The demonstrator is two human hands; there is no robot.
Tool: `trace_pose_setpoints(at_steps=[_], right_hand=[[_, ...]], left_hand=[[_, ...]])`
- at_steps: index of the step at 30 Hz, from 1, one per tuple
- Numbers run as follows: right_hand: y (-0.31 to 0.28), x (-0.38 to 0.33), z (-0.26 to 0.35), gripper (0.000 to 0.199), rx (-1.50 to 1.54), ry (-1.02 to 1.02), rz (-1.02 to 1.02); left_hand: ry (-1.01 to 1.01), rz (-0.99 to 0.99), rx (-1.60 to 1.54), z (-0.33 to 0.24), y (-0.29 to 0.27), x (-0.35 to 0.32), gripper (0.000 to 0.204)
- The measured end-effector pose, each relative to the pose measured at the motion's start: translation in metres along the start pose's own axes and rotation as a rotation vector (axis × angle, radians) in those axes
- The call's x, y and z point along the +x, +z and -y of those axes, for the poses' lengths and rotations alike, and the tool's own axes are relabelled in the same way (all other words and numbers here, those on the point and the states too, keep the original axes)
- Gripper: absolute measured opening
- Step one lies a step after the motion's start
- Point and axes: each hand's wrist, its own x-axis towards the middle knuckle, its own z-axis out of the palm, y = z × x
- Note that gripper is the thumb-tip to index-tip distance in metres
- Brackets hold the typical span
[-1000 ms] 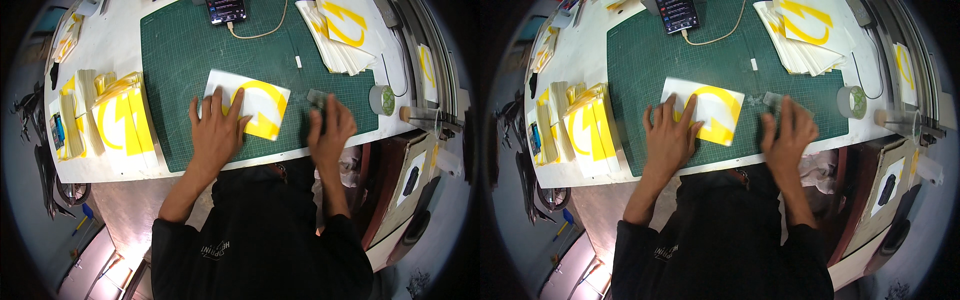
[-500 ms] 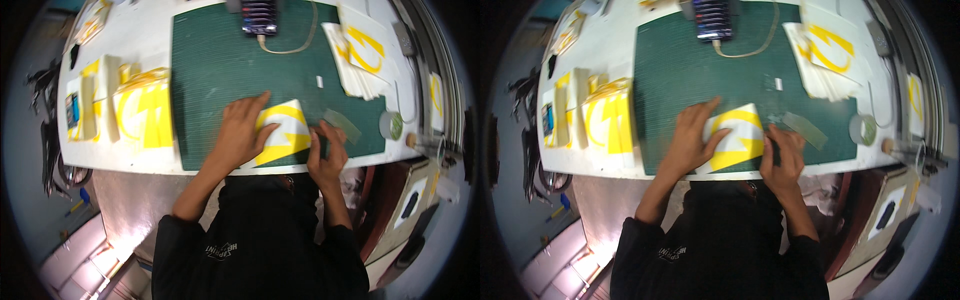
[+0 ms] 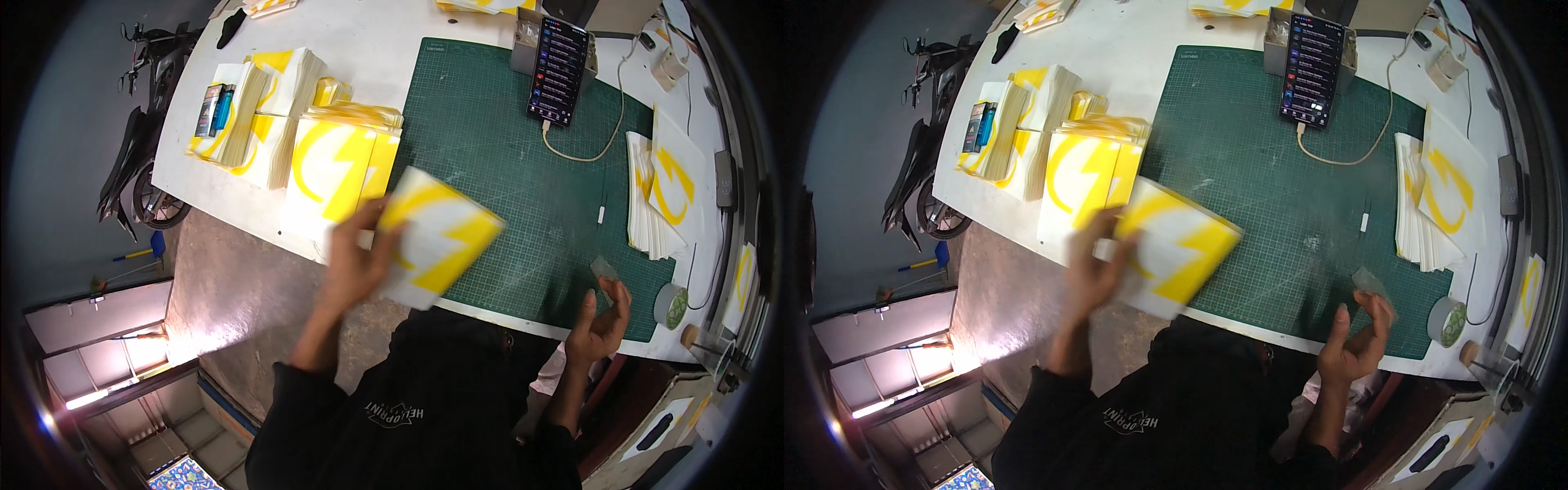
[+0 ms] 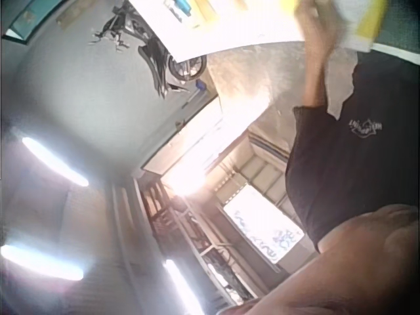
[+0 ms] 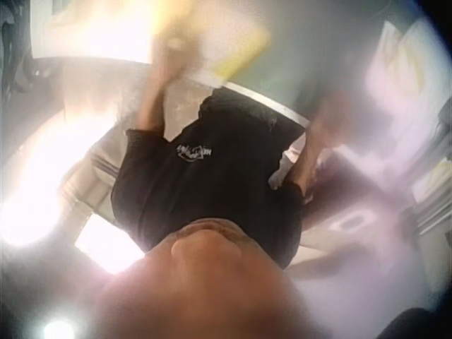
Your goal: The person applies a clear transfer film over a yellow graphic on a white sheet using a plastic squeegee to smooth out air bubbles. They repeatedly lift the film, reposition it, and press it down to ensure proper adhesion. The person works on a green cutting mat with stacks of similar sheets nearby.
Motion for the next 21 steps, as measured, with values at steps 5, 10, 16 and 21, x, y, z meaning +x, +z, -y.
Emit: trace_pose_setpoints(at_steps=[5,10,16,21], right_hand=[[0.009,0.003,0.001,0.045,0.024,0.108,0.042],[0.002,0.033,-0.001,0.043,-0.163,0.004,0.110],[-0.050,0.130,-0.079,0.068,-0.703,-0.131,0.066],[-0.064,0.134,-0.105,0.049,-0.870,-0.181,0.171]], left_hand=[[0.050,-0.344,0.605,0.050,-0.079,0.039,0.046],[0.338,-0.526,0.685,0.026,-0.051,0.034,0.052],[0.377,-0.108,0.253,-0.009,0.035,-0.022,0.043],[0.465,0.177,0.056,-0.025,0.089,-0.038,0.048]])
